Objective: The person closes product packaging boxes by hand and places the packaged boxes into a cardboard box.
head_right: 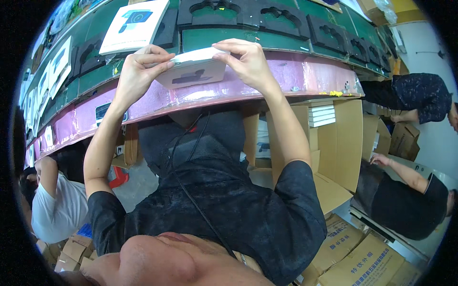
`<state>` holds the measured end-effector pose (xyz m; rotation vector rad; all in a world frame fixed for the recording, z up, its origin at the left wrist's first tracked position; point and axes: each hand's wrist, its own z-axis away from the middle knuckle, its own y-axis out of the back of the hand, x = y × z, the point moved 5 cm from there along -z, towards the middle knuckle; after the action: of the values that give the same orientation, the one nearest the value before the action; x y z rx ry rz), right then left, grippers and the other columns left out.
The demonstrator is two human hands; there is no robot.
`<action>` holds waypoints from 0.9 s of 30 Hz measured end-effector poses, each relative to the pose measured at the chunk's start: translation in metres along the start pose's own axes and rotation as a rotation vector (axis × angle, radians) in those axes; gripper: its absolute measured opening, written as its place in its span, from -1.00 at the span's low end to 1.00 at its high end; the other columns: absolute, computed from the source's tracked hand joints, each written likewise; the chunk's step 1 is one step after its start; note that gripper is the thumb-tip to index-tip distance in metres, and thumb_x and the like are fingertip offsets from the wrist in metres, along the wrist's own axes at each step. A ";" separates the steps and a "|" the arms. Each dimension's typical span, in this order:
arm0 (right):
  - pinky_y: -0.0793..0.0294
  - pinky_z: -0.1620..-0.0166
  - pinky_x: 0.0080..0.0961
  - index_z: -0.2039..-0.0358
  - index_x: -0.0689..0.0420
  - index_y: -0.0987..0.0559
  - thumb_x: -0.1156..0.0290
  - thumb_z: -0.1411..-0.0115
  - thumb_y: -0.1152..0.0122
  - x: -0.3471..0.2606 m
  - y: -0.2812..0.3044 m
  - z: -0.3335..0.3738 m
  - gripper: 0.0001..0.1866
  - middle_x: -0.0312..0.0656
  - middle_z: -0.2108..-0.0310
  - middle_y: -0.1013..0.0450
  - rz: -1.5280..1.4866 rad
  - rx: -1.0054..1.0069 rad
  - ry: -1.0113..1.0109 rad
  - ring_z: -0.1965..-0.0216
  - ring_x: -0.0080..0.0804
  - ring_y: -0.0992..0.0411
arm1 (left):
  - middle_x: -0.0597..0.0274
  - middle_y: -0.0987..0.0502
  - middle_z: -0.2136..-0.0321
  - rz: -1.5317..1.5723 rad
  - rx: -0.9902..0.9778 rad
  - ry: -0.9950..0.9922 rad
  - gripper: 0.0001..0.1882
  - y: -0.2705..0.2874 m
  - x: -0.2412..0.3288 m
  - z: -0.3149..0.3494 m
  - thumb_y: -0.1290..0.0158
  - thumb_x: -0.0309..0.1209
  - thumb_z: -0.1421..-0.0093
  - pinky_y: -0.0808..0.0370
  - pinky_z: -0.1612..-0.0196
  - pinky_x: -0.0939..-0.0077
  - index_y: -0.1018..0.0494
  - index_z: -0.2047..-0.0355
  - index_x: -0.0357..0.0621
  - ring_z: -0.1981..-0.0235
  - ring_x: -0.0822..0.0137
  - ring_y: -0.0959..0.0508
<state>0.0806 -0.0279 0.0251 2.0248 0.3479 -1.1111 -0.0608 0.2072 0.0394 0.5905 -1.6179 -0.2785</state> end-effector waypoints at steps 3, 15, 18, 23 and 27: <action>-0.64 -0.04 -0.43 0.00 0.26 -0.75 0.46 -0.32 -0.42 0.001 0.002 0.000 -0.73 -0.03 0.06 -0.71 0.038 0.052 0.105 0.05 -0.34 -0.66 | 0.28 -0.67 0.19 -0.019 -0.013 0.028 -0.74 0.003 0.000 -0.003 -0.34 -0.38 -0.29 -0.58 0.05 0.48 -0.75 0.04 -0.16 0.17 0.43 -0.63; -0.68 -0.03 -0.42 0.01 0.24 -0.74 0.62 -0.27 -0.36 -0.019 0.007 0.002 -0.73 -0.04 0.08 -0.71 0.217 0.037 0.312 0.09 -0.21 -0.71 | 0.28 -0.66 0.25 0.003 -0.048 0.049 -0.73 0.011 -0.005 -0.004 -0.33 -0.36 -0.29 -0.57 0.04 0.45 -0.75 0.03 -0.16 0.19 0.42 -0.62; -0.71 0.03 -0.42 -0.02 0.23 -0.72 0.65 -0.24 -0.35 -0.020 0.006 0.004 -0.68 -0.04 0.09 -0.71 0.301 0.067 0.347 0.12 -0.17 -0.71 | 0.21 -0.70 0.30 0.013 -0.026 0.065 -0.74 0.013 0.002 -0.005 -0.34 -0.38 -0.27 -0.54 0.03 0.43 -0.76 0.06 -0.18 0.22 0.37 -0.64; -0.74 0.10 -0.39 0.00 0.22 -0.72 0.75 -0.20 -0.27 -0.024 -0.002 0.010 -0.64 -0.06 0.07 -0.71 0.476 0.165 0.607 0.11 -0.18 -0.72 | 0.22 -0.69 0.29 0.012 -0.016 0.060 -0.75 0.011 0.003 -0.001 -0.34 -0.39 -0.28 -0.54 0.04 0.43 -0.76 0.07 -0.18 0.21 0.37 -0.64; -0.74 0.08 -0.40 0.03 0.24 -0.73 0.79 -0.20 -0.22 -0.023 -0.005 0.014 -0.65 -0.05 0.04 -0.70 0.545 0.275 0.681 0.09 -0.15 -0.72 | 0.22 -0.69 0.25 0.012 0.024 0.012 -0.76 0.007 0.005 0.001 -0.33 -0.40 -0.28 -0.54 0.04 0.43 -0.76 0.07 -0.19 0.20 0.37 -0.64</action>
<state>0.0563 -0.0324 0.0372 2.4953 -0.0426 -0.1199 -0.0638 0.2105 0.0472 0.5995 -1.6146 -0.2461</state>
